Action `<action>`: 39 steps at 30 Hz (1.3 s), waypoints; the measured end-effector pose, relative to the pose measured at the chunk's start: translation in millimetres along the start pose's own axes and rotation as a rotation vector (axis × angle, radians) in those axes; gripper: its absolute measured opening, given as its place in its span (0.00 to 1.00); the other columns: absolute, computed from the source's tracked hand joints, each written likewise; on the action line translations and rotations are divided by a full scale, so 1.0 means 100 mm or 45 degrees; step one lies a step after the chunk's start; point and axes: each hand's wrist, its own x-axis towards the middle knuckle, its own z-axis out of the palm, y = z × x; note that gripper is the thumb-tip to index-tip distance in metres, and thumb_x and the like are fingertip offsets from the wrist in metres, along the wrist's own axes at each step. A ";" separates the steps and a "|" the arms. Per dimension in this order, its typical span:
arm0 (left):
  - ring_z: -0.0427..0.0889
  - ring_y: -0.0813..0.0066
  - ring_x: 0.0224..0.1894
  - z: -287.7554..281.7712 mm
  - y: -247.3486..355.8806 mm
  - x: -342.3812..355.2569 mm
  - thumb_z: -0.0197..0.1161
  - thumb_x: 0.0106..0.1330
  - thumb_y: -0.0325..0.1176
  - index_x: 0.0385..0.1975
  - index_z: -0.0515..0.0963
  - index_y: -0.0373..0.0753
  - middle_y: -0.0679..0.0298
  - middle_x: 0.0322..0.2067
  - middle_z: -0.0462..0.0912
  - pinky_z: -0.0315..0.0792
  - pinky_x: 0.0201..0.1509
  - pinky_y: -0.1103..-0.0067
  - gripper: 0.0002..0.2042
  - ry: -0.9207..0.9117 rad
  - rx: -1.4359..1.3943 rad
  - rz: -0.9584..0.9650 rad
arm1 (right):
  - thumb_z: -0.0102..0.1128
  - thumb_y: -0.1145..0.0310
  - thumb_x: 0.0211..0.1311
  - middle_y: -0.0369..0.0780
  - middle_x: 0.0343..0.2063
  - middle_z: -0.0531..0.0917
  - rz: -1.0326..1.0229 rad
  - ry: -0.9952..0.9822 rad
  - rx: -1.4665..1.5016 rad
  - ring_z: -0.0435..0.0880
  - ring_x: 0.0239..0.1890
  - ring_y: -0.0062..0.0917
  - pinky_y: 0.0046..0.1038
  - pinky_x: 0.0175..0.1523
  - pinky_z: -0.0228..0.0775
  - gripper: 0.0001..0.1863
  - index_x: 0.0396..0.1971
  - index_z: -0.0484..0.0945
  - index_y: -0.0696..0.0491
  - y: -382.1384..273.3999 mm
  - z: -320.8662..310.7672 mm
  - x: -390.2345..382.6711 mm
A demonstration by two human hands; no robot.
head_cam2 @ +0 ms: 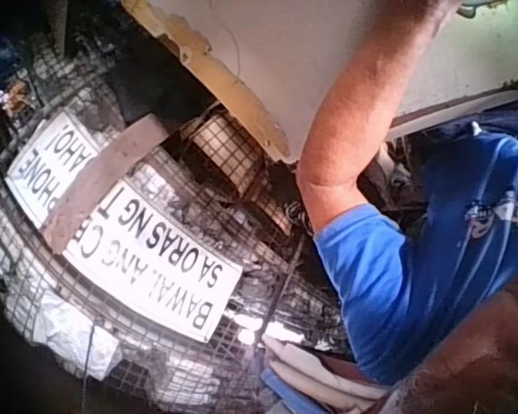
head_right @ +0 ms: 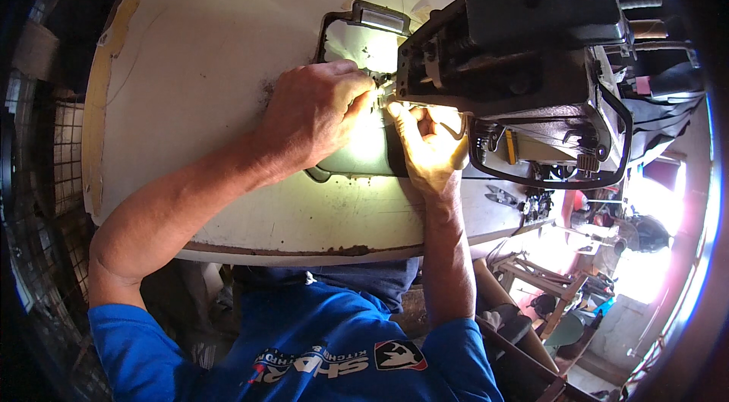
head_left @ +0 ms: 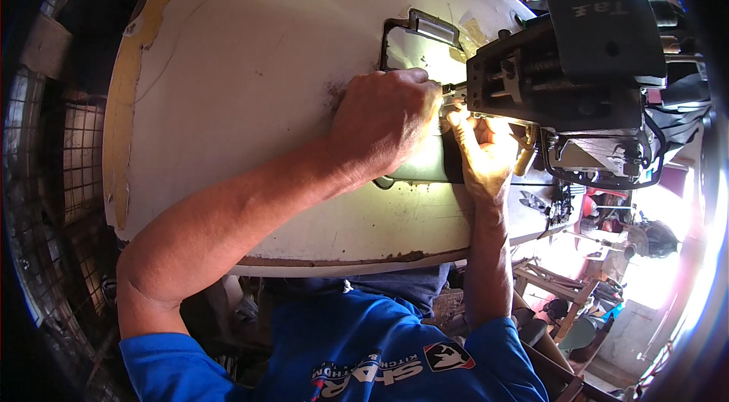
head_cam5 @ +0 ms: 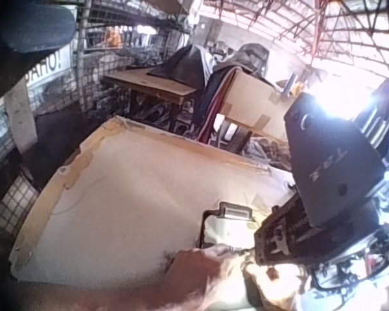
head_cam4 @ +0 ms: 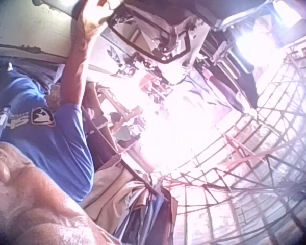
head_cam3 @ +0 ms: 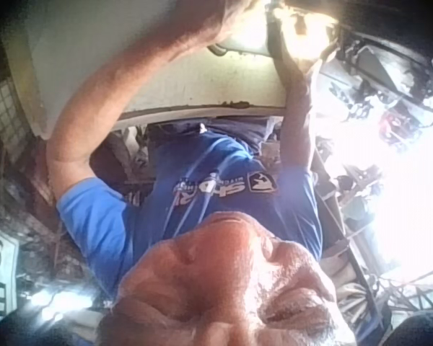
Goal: The recorder is sewing a green fabric bag with blue and white straps using an industrial sewing machine.
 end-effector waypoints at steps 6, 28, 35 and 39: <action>0.79 0.59 0.25 -0.03 0.00 0.01 0.59 0.59 0.29 0.23 0.77 0.36 0.58 0.22 0.77 0.74 0.29 0.69 0.05 -0.018 -0.057 -0.017 | 0.61 0.79 0.59 0.37 0.30 0.82 -0.009 -0.010 0.036 0.79 0.33 0.16 0.17 0.41 0.69 0.09 0.41 0.77 0.60 0.06 -0.04 -0.02; 0.81 0.57 0.27 -0.01 -0.03 0.03 0.57 0.59 0.32 0.21 0.76 0.37 0.56 0.24 0.79 0.76 0.30 0.65 0.07 0.013 -0.141 -0.023 | 0.68 0.78 0.52 0.35 0.22 0.78 -0.042 0.021 0.046 0.75 0.23 0.17 0.18 0.28 0.68 0.06 0.27 0.78 0.60 -0.07 0.08 0.08; 0.79 0.59 0.27 -0.05 0.03 0.01 0.60 0.56 0.27 0.25 0.77 0.37 0.58 0.23 0.77 0.74 0.32 0.68 0.01 -0.056 -0.020 -0.046 | 0.67 0.78 0.53 0.35 0.20 0.77 0.085 0.036 0.195 0.72 0.20 0.15 0.17 0.26 0.65 0.06 0.25 0.77 0.60 -0.06 0.07 0.06; 0.78 0.59 0.26 -0.07 0.03 0.01 0.60 0.52 0.26 0.22 0.74 0.38 0.59 0.22 0.76 0.72 0.30 0.68 0.02 -0.109 -0.090 -0.083 | 0.66 0.79 0.54 0.35 0.20 0.77 0.063 -0.048 0.044 0.73 0.21 0.16 0.18 0.27 0.66 0.06 0.26 0.75 0.60 -0.09 0.03 0.05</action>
